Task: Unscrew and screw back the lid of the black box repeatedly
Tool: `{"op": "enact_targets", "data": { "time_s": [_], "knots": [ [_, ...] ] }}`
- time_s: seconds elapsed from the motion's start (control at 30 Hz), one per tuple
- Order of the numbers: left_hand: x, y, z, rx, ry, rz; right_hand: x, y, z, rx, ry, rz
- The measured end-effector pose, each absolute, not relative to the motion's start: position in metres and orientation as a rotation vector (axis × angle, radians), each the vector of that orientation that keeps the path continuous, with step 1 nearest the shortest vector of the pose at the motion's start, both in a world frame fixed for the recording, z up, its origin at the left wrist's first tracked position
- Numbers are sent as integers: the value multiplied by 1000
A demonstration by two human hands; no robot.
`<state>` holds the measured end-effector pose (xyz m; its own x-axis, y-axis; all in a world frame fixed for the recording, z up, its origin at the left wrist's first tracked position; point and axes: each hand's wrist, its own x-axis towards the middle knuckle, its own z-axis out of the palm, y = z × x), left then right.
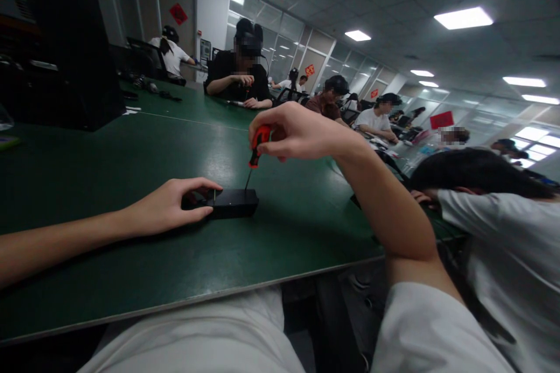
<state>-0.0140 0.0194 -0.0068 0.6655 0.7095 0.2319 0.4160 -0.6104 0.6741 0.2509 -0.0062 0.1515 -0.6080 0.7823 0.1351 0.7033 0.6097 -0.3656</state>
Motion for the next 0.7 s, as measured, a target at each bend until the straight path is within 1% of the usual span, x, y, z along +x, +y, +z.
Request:
{"op": "enact_targets", "data": {
  "time_s": [0.13, 0.2, 0.33, 0.4, 0.47, 0.6, 0.7],
  "knots": [
    [-13, 19, -6, 2296, 887, 653, 241, -16, 144, -1139, -2633, 352],
    [-13, 19, -6, 2293, 887, 655, 236, -18, 136, -1123, -2639, 241],
    [-14, 18, -5, 2287, 870, 662, 233, -9, 121, -1264, -2458, -293],
    [-14, 18, -5, 2292, 877, 661, 235, 3, 120, -1346, -2396, -474],
    [-14, 18, -5, 2298, 882, 657, 241, 14, 124, -1320, -2459, -434],
    [-13, 18, -5, 2305, 893, 644, 251, 22, 144, -1105, -2722, -10],
    [-13, 18, -4, 2321, 904, 627, 253, 14, 157, -1044, -2835, 274]
  ]
}}
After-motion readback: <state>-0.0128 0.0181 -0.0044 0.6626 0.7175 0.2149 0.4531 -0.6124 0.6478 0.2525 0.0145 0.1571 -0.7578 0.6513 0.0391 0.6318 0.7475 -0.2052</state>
